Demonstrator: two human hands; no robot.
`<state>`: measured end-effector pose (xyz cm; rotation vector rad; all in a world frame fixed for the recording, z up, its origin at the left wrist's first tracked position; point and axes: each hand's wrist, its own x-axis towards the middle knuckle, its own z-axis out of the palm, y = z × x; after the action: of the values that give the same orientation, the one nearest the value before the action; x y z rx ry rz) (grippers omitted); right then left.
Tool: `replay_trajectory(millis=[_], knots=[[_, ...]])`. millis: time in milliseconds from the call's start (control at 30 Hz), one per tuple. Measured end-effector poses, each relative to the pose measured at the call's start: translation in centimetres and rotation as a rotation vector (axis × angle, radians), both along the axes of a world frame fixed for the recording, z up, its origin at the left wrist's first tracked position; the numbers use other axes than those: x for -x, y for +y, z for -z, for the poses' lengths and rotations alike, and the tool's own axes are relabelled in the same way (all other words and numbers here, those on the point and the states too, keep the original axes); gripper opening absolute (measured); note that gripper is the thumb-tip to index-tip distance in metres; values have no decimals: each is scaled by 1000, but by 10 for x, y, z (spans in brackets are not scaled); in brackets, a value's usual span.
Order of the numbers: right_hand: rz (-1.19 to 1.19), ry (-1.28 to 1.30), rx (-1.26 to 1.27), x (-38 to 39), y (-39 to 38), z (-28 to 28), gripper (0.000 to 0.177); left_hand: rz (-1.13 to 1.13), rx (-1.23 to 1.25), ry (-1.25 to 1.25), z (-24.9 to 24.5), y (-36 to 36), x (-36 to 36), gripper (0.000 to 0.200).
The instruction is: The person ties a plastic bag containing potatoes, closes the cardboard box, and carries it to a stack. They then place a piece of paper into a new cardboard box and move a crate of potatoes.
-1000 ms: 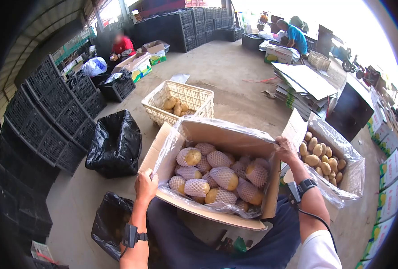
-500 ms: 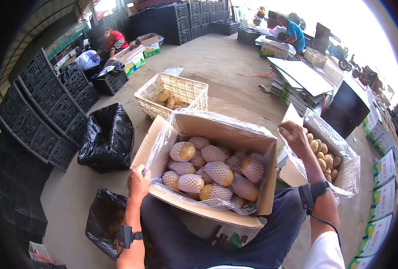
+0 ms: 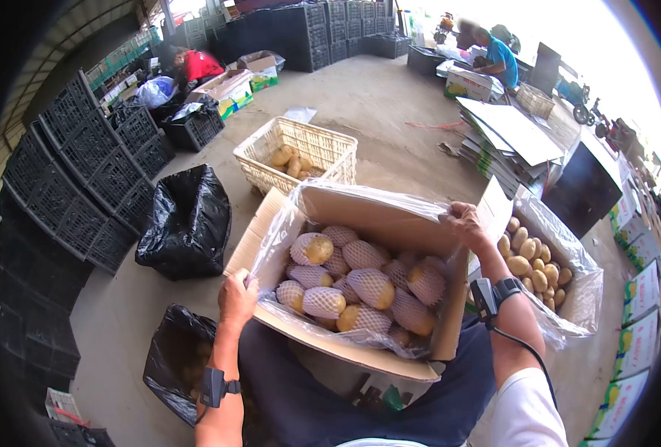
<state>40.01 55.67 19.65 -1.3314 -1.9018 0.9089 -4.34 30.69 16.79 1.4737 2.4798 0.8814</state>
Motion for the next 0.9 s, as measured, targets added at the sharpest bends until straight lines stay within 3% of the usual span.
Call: replay_trajectory(millis=[167,267,400,433,467,533,567,667,800,900], knots=[[107,208,-24,7,-6,-3,21,24,-2,18,0,2,0,18],[93,182,-60,13,-8,-22,21,15,66,-5,-4,2,-2,16],[-100,-120,-306,14,-25,-22,15,21,68,-39,-7,4,-4,15],[-155,-297,-483,9,-33,-9,14,22,64,-49,-7,5,-4,15],[-167,-371,-316,21,-72,-33,13,16,61,-58,-6,4,-3,15],[-425,-456,-153,23,-115,-32,11,14,42,-56,-1,6,0,16],[-527,-389,-64,30,-142,-34,9,24,29,-36,-2,6,0,16],[-628,-625,0,44,-178,-48,18,38,18,-73,-2,8,2,17],[-365,-456,-262,85,-153,-60,28,31,24,-32,-3,8,-1,17],[-224,-330,-317,137,-115,-59,43,33,4,-43,-4,4,-1,17]])
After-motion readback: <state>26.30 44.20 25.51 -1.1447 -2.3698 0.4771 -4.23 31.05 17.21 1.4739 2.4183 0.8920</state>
